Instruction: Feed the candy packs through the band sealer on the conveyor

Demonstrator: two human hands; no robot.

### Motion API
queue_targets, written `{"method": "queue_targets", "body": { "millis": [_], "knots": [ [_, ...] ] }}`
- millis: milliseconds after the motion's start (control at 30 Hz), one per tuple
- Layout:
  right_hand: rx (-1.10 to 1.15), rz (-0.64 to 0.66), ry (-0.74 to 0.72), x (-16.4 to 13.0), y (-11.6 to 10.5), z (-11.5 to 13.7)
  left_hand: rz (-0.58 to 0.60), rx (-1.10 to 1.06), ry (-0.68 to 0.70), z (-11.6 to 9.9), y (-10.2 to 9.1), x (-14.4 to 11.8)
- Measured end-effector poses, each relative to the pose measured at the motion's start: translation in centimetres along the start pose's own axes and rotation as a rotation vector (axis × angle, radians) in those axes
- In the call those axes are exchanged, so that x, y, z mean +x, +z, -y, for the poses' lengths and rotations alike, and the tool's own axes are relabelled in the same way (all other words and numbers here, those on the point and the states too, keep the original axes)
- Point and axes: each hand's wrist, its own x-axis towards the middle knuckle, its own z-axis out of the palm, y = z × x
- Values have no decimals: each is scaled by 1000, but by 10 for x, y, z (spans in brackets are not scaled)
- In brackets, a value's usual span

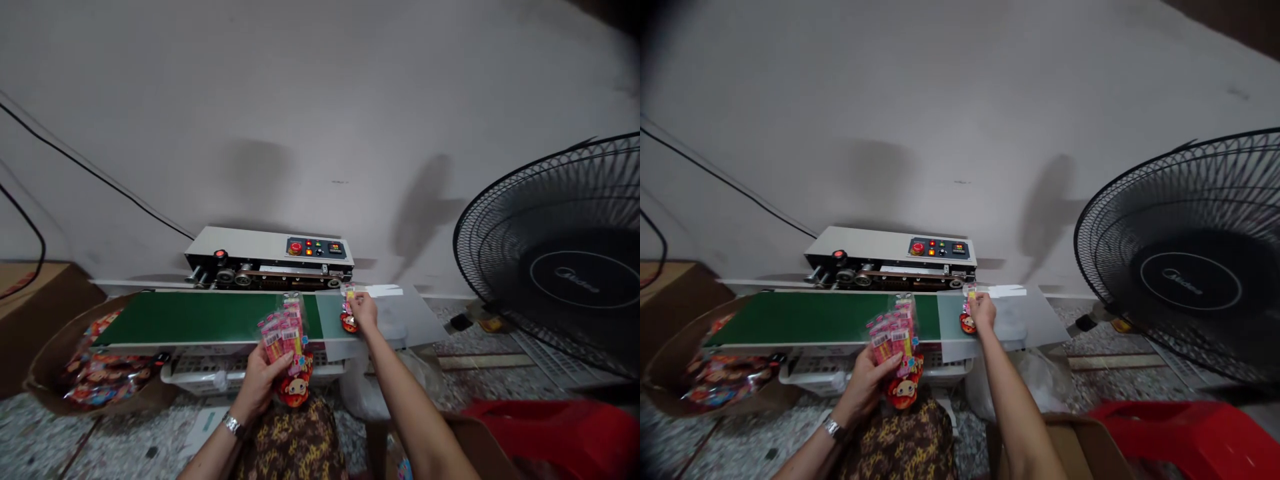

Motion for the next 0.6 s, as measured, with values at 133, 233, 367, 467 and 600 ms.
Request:
{"method": "queue_targets", "body": {
  "millis": [133, 233, 367, 467, 600],
  "knots": [
    [-92, 85, -153, -5, 3, 17, 26, 0, 13, 2, 4, 1],
    [-14, -11, -315, -27, -3, 33, 65, -7, 28, 2, 8, 0],
    [540, 293, -434, -74, -13, 55, 93, -6, 44, 4, 10, 1],
    [747, 394, -479, -97, -26, 73, 106, 17, 55, 4, 9, 2],
    [553, 382, -717, -98, -47, 96, 132, 87, 104, 1, 6, 1]
  ]
}}
